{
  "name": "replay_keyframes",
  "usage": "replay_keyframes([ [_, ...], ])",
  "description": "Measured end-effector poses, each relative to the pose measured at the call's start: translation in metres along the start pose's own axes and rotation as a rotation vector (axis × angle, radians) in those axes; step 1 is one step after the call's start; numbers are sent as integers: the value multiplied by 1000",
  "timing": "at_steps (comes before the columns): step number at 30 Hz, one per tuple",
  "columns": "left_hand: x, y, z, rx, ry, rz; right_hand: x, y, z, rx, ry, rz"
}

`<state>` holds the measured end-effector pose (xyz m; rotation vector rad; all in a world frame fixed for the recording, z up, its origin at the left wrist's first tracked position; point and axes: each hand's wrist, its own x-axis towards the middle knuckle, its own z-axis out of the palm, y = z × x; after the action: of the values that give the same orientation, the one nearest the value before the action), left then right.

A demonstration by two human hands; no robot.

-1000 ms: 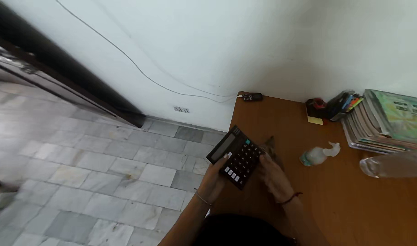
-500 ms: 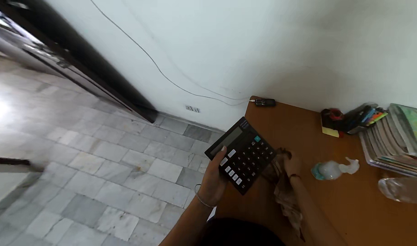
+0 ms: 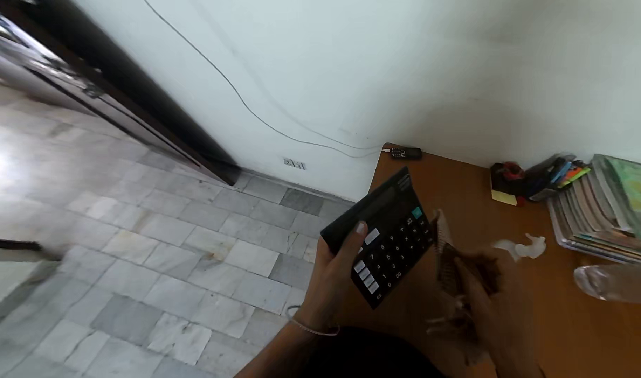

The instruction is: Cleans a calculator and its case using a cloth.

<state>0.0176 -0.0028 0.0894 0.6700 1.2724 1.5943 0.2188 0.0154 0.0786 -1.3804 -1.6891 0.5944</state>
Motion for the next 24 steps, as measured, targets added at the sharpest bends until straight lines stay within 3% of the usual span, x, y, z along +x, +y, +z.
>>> replay_keyframes([
  [5, -11, 3, 3, 143, -166, 278, 0, -28, 10, -74, 21, -208],
  [10, -14, 6, 2, 292, -283, 501, -1, -37, 21, -122, 30, -291],
  [24, -18, 0, 1, 383, -349, 562, -5, -32, 31, -135, 154, -382],
])
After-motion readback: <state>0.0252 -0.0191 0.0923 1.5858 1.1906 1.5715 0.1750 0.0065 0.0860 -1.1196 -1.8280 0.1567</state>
